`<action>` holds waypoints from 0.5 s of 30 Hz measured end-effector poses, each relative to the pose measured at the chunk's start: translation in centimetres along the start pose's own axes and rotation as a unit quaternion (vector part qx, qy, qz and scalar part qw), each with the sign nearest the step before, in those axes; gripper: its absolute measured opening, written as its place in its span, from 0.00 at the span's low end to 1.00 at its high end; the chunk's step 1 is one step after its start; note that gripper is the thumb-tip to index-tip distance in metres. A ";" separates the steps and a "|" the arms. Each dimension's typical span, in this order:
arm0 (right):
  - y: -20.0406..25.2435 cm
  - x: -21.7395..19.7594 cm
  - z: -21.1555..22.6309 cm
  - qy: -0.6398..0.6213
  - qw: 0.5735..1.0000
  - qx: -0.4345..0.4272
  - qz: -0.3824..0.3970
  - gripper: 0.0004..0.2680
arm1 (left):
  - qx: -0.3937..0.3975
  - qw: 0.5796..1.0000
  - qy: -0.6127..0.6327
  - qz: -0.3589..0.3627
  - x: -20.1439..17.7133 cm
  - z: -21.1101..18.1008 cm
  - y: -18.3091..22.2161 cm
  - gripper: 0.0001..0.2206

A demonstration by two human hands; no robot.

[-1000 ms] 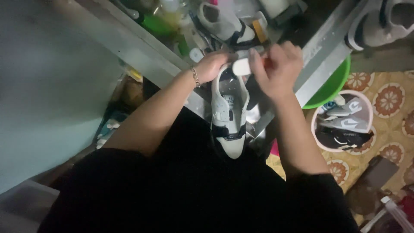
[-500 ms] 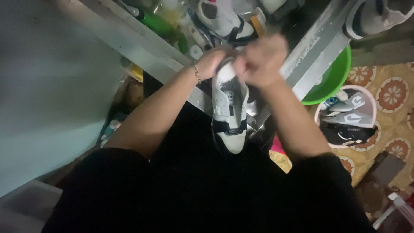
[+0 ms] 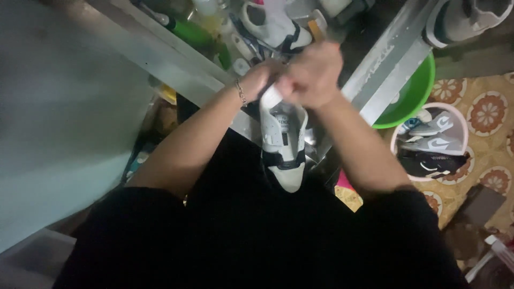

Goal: Cleaning sneakers by scrubbing the soles and uppers with a brush and sponge, then rinsing them in a sink.

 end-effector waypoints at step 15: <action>0.1 -1.4 0.1 -0.062 0.997 -0.026 0.033 0.16 | 0.142 0.987 -0.076 -0.005 -0.7 -3.7 0.9 0.10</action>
Point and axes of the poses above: each hand's wrist, its own y-axis away from the middle knuckle, its own x-axis out of the palm, z = x × y, the point moved 6 cm from there along -y, towards the middle knuckle, and after that the axes turned 4 degrees about y, right-handed, at the moved point
